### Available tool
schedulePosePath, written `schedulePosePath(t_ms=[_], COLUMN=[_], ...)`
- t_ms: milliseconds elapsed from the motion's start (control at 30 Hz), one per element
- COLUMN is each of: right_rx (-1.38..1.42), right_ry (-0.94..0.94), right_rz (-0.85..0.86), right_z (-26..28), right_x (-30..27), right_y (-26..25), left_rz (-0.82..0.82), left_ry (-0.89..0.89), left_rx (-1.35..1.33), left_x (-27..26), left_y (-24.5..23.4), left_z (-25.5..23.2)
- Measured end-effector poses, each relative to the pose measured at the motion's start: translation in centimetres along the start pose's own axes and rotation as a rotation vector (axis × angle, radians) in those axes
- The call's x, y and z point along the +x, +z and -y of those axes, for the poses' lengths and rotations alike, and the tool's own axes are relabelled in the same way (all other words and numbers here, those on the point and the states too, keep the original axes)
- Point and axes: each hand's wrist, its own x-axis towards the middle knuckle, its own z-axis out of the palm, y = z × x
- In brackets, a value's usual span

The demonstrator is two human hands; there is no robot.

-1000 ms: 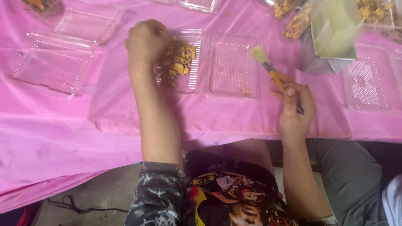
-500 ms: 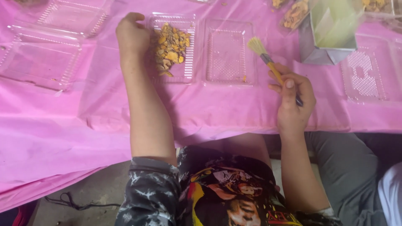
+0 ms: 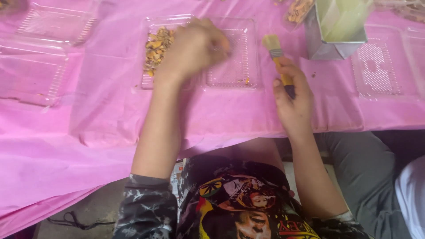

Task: Sorting and arranging dried tea leaves into plastic containers using hands and a brush.

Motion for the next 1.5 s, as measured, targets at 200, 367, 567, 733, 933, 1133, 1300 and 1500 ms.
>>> schedulePosePath(t_ms=[200,367,567,733,933,1133,1300,1500], right_rx=[-0.234,-0.262,-0.221,-0.207,-0.2,-0.213,-0.209,-0.165], right_ry=[-0.15,-0.16,-0.145,-0.134,-0.133,-0.108,-0.105,-0.11], right_rz=[0.125,0.13,0.131,0.144,0.145,0.141,0.131,0.022], right_z=[-1.7,-2.0,-2.4,-2.0,-1.8,-2.1,-2.3,-0.5], right_x=[0.3,0.2,0.4,0.5,0.5,0.4,0.4,0.4], right_y=[0.8,0.7,0.8,0.7,0.8,0.7,0.8,0.5], left_rz=[0.513,0.458,0.417,0.421,0.437,0.419,0.421,0.372], left_ry=[0.037,0.068,0.135,0.176,0.17,0.244,0.233,0.245], left_rx=[0.277,0.243,0.136,0.043,0.07,0.229,0.228,0.038], left_x=[0.2,0.5,1.1,1.3,1.2,0.8,1.4,1.8], left_y=[4.7,7.2,10.1,9.1,9.5,7.4,8.0,7.2], left_z=[-2.1,-1.1,0.4,-0.2,0.6,-1.6,-1.3,-0.5])
